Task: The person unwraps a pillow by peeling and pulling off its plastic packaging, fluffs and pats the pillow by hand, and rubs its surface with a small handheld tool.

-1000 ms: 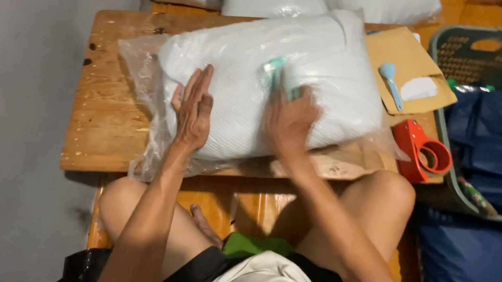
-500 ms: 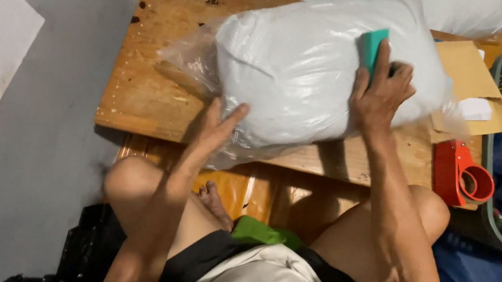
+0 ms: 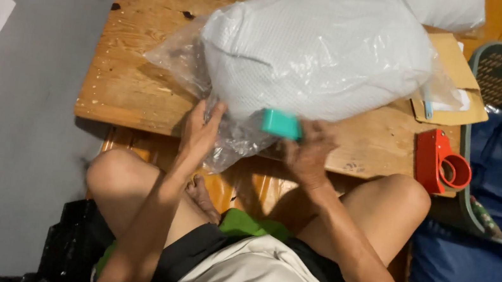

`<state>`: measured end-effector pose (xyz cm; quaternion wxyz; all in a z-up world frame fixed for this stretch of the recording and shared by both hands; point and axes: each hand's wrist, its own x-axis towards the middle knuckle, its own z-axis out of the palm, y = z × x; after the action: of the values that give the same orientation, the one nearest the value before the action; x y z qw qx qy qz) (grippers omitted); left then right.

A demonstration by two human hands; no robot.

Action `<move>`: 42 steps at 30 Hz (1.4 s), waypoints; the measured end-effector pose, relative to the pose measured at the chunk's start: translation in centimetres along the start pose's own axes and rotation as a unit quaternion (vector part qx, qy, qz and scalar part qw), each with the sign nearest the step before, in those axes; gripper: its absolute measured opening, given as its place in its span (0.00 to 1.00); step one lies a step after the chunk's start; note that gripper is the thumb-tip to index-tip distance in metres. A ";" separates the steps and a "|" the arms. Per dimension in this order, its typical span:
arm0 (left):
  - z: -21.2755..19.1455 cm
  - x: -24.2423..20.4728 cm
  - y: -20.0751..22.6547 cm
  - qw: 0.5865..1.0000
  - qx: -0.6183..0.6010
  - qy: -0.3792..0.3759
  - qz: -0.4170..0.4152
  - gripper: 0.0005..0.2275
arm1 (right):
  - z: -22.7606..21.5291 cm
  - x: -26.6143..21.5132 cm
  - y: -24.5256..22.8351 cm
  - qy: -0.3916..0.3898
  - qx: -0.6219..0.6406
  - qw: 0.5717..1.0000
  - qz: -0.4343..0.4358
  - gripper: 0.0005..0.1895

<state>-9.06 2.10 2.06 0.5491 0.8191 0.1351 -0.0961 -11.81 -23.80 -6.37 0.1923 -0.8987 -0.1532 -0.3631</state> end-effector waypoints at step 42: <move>-2.7 -4.5 -11.0 0.884 -0.464 -0.005 -0.060 0.12 | -0.2 5.7 -2.9 0.020 -0.061 0.991 -0.118 0.33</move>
<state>-16.87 8.07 -5.12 0.8602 0.4610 0.2099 -0.0593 -9.21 -20.59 -1.51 0.0957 -0.8771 -0.2321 -0.4095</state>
